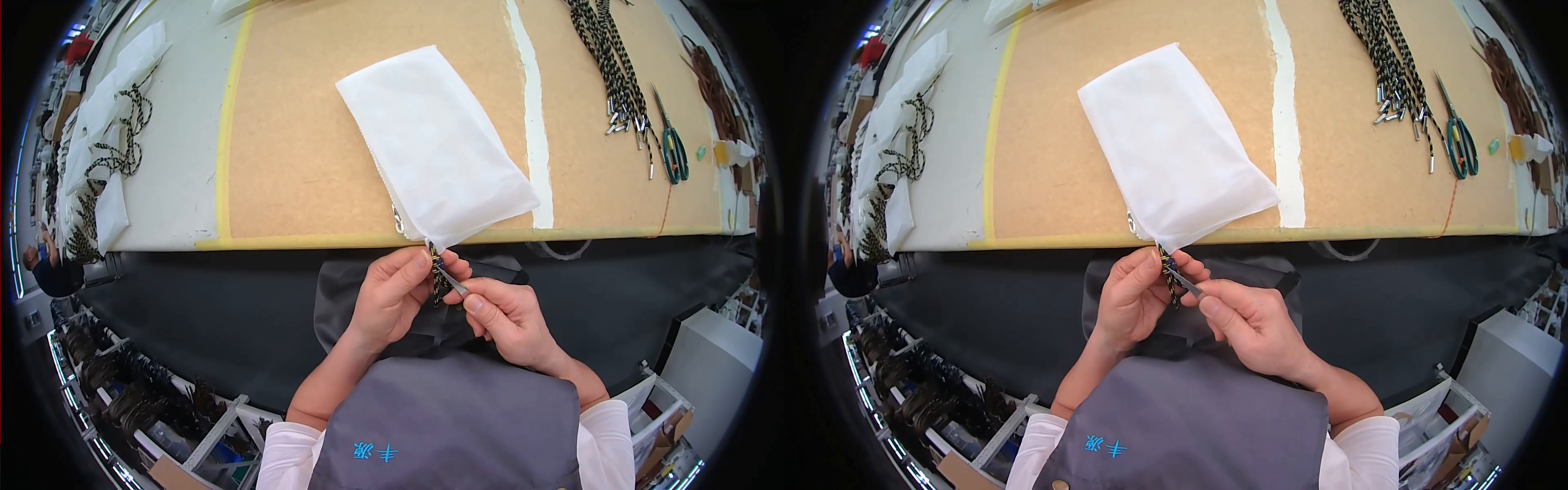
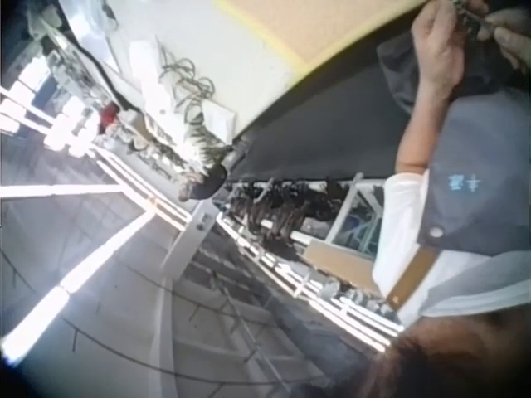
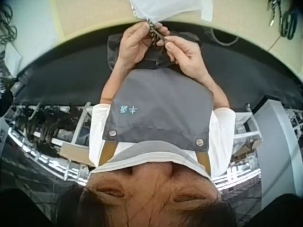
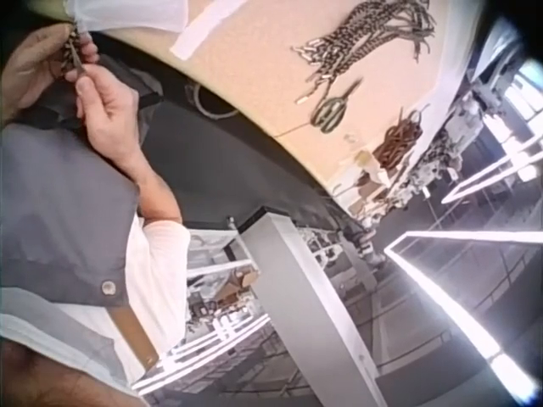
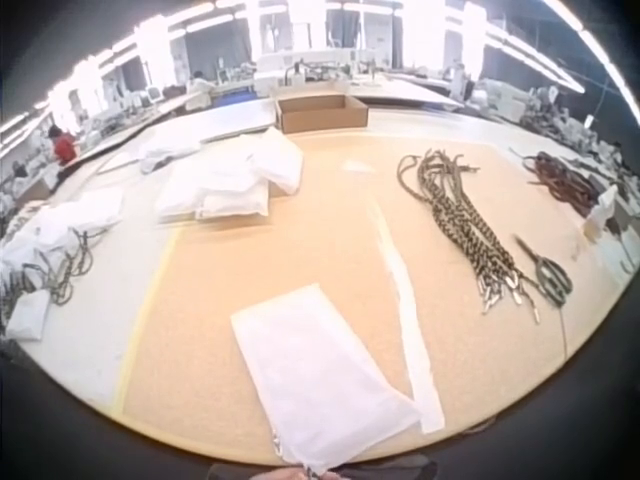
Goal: Attaching decorative cords to white pouches in a workshop environment.
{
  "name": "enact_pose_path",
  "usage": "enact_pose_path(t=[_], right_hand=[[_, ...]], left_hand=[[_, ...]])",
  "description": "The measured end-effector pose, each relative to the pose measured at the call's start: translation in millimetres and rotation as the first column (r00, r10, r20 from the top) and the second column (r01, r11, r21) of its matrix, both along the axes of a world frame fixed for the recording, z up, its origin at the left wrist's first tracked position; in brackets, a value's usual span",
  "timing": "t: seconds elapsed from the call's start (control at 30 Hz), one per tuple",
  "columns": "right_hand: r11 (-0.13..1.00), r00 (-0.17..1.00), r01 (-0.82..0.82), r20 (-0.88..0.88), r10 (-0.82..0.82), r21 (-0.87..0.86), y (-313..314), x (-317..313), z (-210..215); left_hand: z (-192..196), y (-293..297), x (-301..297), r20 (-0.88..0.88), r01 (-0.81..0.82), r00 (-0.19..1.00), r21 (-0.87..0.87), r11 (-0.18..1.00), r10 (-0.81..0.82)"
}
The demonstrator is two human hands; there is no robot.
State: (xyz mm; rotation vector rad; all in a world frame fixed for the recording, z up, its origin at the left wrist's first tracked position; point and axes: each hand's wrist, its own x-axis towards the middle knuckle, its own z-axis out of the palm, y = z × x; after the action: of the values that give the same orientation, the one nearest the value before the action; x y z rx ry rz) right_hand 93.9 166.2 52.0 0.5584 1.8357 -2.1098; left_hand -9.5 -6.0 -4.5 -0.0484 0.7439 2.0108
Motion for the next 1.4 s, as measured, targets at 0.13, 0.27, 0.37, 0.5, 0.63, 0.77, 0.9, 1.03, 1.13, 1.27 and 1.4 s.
enact_pose_path(t=[0.13, 0.27, 0.37, 0.5, 0.63, 0.77, 0.9, 1.03, 1.13, 1.27, 1.4], right_hand=[[0.994, 0.999, 0.003, -0.049, 0.002, 0.108, -1, 1, -1], [0.976, 0.993, 0.042, -0.117, -0.017, 0.214, -5, 2, -1], [0.946, 0.988, 0.040, -0.153, 0.010, 0.321, -6, 0, 0], [0.977, 0.996, 0.045, -0.089, -0.027, 0.207, -6, 0, -2], [0.771, 0.968, 0.182, 0.251, -0.029, -0.611, 4, -3, -5], [0.473, 0.948, 0.261, 0.316, 0.038, -0.841, 5, -6, -14], [0.941, 0.997, 0.063, -0.019, -0.074, -0.333, -6, -5, -12], [0.945, 0.943, 0.052, -0.328, 0.060, 0.322, -6, -12, -11], [0.920, 0.920, 0.037, -0.373, 0.122, 0.390, -2, -13, -12], [0.940, 0.938, 0.014, -0.331, 0.106, 0.341, -2, -15, -6], [0.989, 0.989, -0.042, -0.134, 0.061, 0.143, 2, -13, -1]], left_hand=[[7, 6, 5, 0.048, -0.046, 0.998, -0.039, 0.998, 0.048], [11, 8, 6, 0.119, -0.068, 0.990, -0.064, 0.996, 0.075], [8, 9, 11, 0.081, -0.135, 0.987, -0.088, 0.987, 0.142], [1, 11, 15, -0.001, -0.158, 0.987, -0.098, 0.983, 0.159], [-4, 10, 16, -0.037, -0.182, 0.983, -0.070, 0.981, 0.180], [-6, 10, 14, -0.043, -0.183, 0.982, 0.050, 0.982, 0.185], [4, 7, 6, -0.052, -0.148, 0.988, -0.003, 0.989, 0.148], [12, 6, -1, -0.066, -0.074, 0.995, -0.010, 0.997, 0.073], [11, 3, -3, -0.096, -0.052, 0.994, 0.008, 0.999, 0.053], [7, 2, -8, -0.197, -0.009, 0.980, 0.032, 0.999, 0.015], [14, 7, -2, -0.208, -0.055, 0.977, -0.028, 0.998, 0.048]])
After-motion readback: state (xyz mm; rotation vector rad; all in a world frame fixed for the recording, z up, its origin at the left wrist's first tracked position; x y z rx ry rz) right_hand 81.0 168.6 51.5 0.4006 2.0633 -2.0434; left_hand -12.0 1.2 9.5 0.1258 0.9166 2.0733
